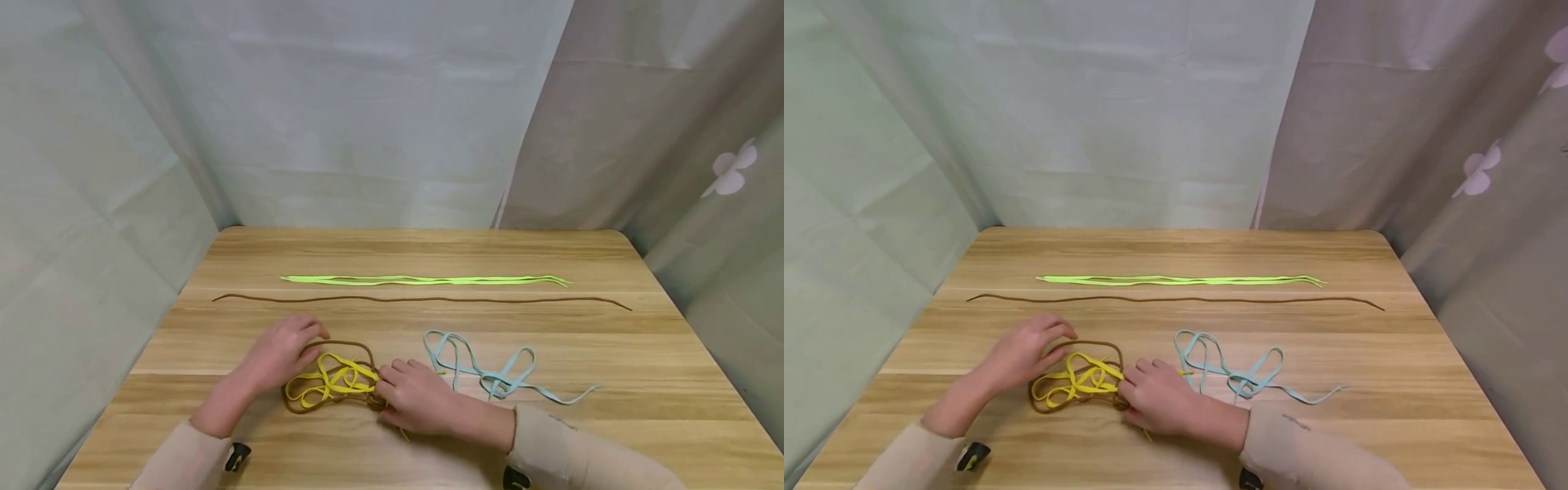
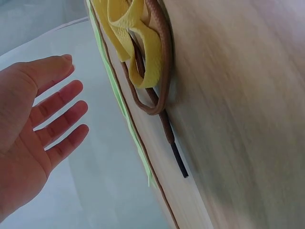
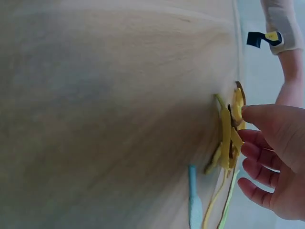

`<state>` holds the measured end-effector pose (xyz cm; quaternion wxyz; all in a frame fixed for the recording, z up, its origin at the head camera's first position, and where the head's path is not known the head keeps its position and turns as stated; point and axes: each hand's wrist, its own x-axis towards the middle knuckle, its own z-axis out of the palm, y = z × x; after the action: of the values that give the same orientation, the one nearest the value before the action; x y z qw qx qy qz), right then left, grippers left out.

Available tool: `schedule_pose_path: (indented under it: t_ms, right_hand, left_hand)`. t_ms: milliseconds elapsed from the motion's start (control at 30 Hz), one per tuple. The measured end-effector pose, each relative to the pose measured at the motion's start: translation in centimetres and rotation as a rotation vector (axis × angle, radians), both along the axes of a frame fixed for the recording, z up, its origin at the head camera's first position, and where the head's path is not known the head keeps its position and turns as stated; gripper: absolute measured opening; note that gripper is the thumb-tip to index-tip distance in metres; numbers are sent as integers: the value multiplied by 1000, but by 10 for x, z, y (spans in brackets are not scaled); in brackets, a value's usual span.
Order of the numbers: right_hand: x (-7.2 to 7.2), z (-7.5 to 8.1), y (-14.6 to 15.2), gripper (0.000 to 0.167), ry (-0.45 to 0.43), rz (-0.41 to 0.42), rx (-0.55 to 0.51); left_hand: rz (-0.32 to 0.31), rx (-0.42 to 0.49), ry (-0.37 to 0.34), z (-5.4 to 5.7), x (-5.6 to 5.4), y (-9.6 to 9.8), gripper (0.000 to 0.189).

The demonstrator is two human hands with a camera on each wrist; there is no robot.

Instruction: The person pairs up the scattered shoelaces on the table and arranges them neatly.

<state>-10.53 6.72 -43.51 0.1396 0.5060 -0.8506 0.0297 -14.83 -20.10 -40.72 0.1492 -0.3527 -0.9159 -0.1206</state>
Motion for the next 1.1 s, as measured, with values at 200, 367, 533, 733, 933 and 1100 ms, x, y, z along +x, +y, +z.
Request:
schedule_pose_path:
  t_ms: [200,367,533,733,933,1100]
  right_hand:
    - [2,-5,-3,27,19,-11,17]
    - [3,-8,-6,13,36,-21,-3]
    - [1,-5,-7,6,18,-12,-66]
    - [-10,10,0,7,-27,-38,-146]
    - [-26,13,14,11,-22,-88,-244]
    - [-36,15,22,12,-64,-126,-296]
  left_hand:
    - [15,-20,-33,0,2,3,17]
    - [10,-36,-31,1,4,6,19]
    - [8,-45,-37,0,6,7,20]
    - [10,-46,-50,0,9,11,20]
    - [-54,-37,-25,-3,11,20,18]
    - [-120,-41,-39,-5,13,31,19]
